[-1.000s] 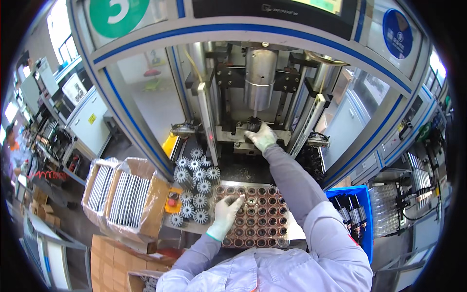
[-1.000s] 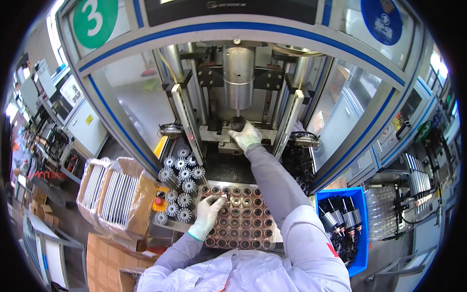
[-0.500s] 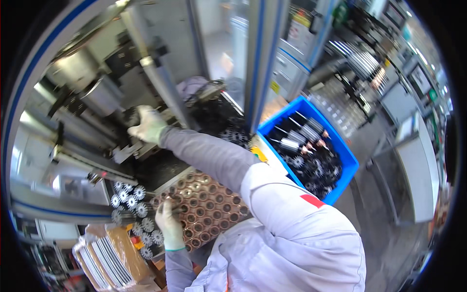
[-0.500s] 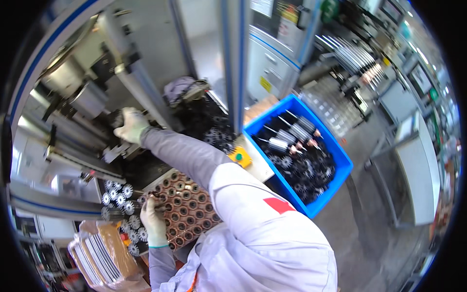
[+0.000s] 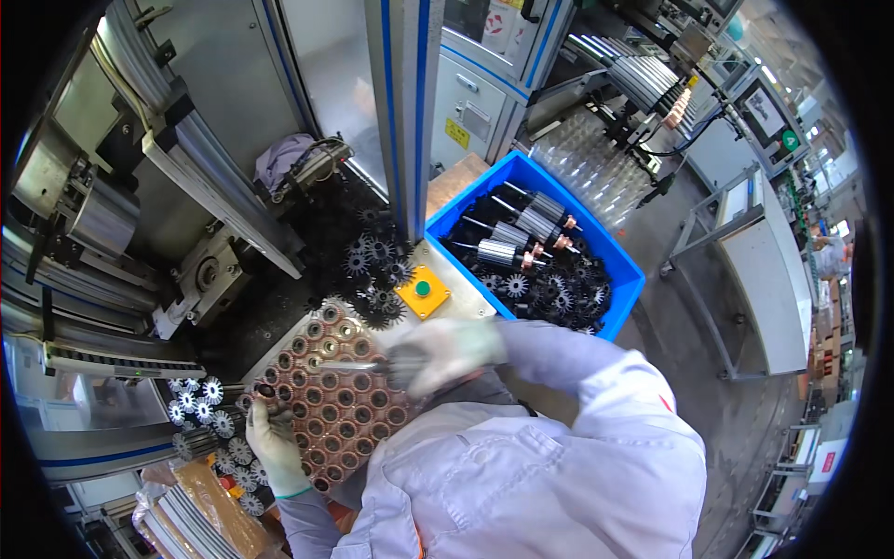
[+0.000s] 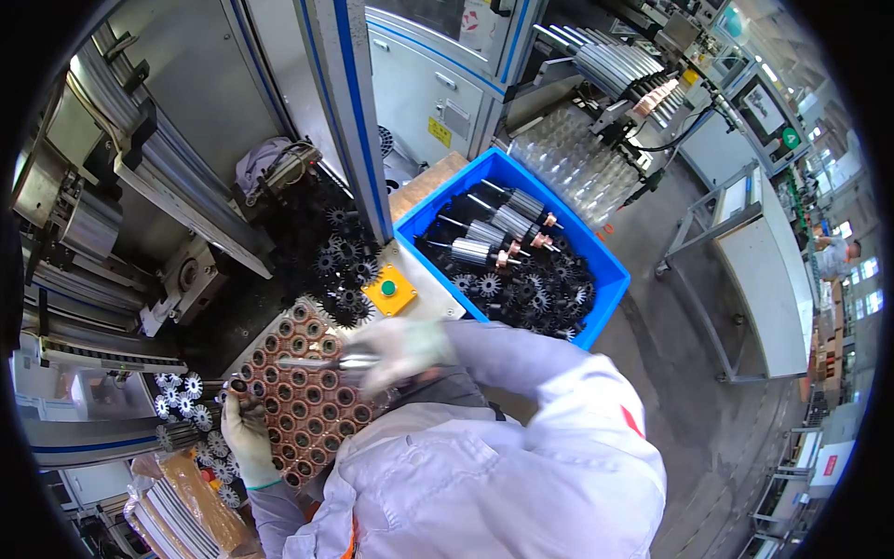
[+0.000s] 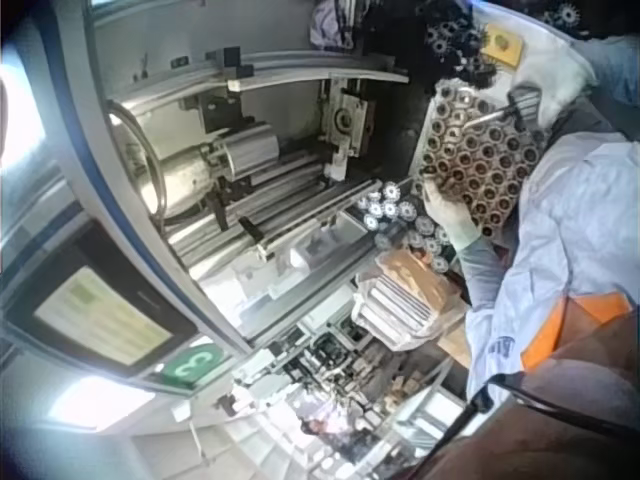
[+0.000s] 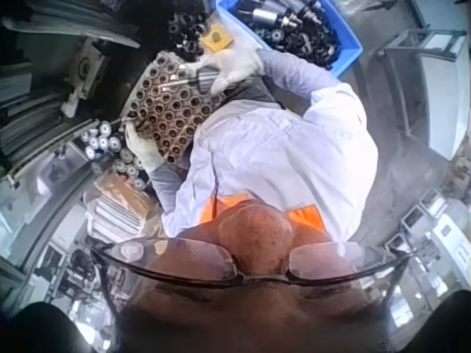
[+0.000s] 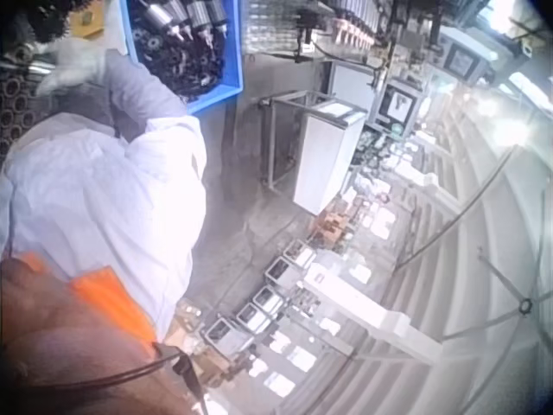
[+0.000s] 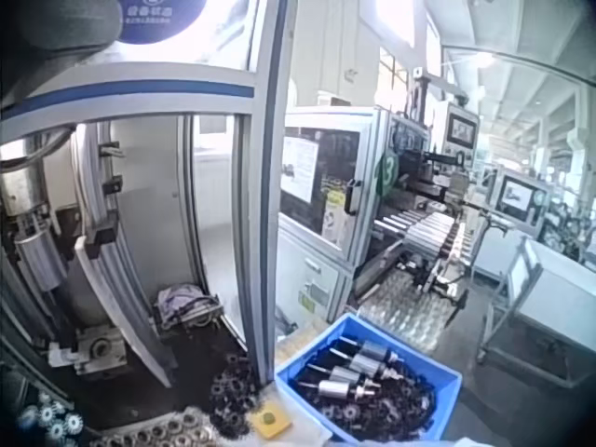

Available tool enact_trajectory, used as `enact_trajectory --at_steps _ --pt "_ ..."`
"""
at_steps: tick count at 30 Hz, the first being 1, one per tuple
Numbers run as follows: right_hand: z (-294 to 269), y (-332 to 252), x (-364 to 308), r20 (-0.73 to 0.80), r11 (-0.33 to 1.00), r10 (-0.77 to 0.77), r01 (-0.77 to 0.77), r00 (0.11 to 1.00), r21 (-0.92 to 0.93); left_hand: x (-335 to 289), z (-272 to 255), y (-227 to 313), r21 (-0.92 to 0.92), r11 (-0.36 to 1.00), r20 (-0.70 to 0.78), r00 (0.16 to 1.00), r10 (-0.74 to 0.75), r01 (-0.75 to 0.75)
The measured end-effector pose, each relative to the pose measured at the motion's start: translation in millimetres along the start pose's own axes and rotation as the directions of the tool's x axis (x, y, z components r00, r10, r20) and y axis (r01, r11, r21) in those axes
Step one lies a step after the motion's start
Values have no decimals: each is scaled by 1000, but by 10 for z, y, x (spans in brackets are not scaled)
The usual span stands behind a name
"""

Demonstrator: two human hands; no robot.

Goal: The person places metal components into a press machine, operates the machine using a push button, and sorts rings and rotor parts into trays and boxes.

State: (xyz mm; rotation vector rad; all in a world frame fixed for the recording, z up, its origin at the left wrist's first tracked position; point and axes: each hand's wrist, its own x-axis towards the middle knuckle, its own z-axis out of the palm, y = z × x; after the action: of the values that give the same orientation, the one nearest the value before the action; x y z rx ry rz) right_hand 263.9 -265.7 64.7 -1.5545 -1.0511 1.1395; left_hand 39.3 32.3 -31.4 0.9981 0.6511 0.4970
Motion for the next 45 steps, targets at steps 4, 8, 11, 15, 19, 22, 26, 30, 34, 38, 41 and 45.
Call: enact_trajectory --at_steps 4,8,11,15,19,22,26,30,34,38,41,45 --pt "-590 -167 -1116 -400 768 562 -637 724 -73 30 0 14 19 1000 -29 999 19 -18" --pt "-1551 841 -1487 -852 629 169 -720 496 -294 -18 -78 29 48 999 -63 998 24 -21" --pt "-2199 1538 -1531 -873 660 142 -702 467 -268 -66 88 51 160 987 -130 991 29 -8" --pt "-2535 2375 -1850 -867 766 88 -590 490 -256 31 327 203 331 944 -154 985 73 -18" --pt "-2378 2198 -1549 -943 467 141 -861 300 -204 321 529 641 586 807 -136 974 182 -69" --pt "-2270 2109 -1267 -962 351 40 -905 269 -239 863 577 899 822 556 -85 939 332 -122" --pt "-1779 1924 -1207 -943 598 -247 -730 224 -330 1647 880 1262 976 -30 207 877 433 -215" --pt "-1101 2057 -935 -949 899 -201 -340 243 -277 2216 1080 1377 956 -283 124 984 128 -84" --pt "-478 1542 -738 -927 986 -69 -115 370 -120 2368 980 1534 930 -331 153 987 -56 -163" --pt "-200 1498 -650 -918 998 68 -20 390 66 2408 1042 1589 926 -300 171 963 -209 -229" --pt "-110 1473 -579 -906 999 38 -34 422 26 2365 1028 1566 730 -538 319 907 -275 -420" --pt "-90 1659 -521 -901 994 106 -47 421 94 2214 905 1460 342 -767 504 795 -338 -543"
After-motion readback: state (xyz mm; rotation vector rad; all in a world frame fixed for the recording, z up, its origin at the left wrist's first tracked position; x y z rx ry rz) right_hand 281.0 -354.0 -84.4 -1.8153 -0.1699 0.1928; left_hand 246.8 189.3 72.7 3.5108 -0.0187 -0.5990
